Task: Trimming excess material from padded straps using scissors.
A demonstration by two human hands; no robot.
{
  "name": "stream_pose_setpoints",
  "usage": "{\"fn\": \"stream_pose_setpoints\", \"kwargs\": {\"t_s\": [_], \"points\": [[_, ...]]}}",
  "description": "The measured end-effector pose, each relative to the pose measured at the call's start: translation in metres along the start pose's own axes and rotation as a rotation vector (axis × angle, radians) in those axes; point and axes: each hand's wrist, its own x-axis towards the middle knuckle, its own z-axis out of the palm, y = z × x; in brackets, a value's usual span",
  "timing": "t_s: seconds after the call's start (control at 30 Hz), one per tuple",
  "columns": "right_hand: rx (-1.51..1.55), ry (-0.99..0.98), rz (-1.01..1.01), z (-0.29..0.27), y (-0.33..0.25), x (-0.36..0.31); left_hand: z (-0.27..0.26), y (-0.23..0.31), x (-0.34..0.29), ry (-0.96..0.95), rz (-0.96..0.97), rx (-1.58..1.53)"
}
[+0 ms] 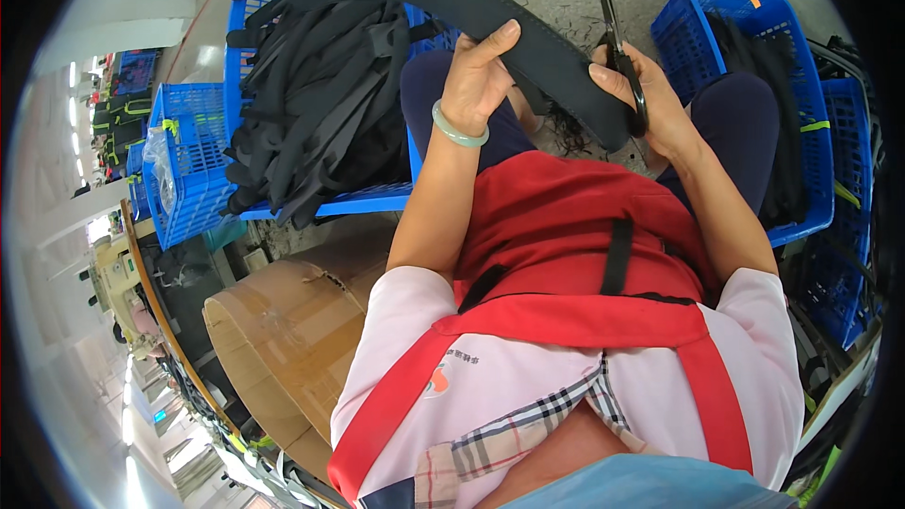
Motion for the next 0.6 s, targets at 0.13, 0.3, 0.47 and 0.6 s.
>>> {"fn": "stream_pose_setpoints", "kwargs": {"t_s": [0.13, 0.3, 0.47, 0.6], "points": [[-0.037, 0.045, -0.076, -0.002, 0.01, 0.005, 0.003, -0.011, 0.004, 0.032, -0.001, 0.014], [-0.052, 0.152, -0.182, 0.005, 0.011, 0.021, 0.01, -0.025, -0.006, 0.085, -0.088, 0.268], [-0.307, 0.095, -0.197, -0.005, 0.011, 0.015, 0.004, -0.019, -0.001, 0.137, 0.053, 0.392], [-0.231, 0.169, -0.328, -0.004, 0.017, 0.021, 0.007, -0.033, -0.003, 0.055, -0.048, 0.333]]}}
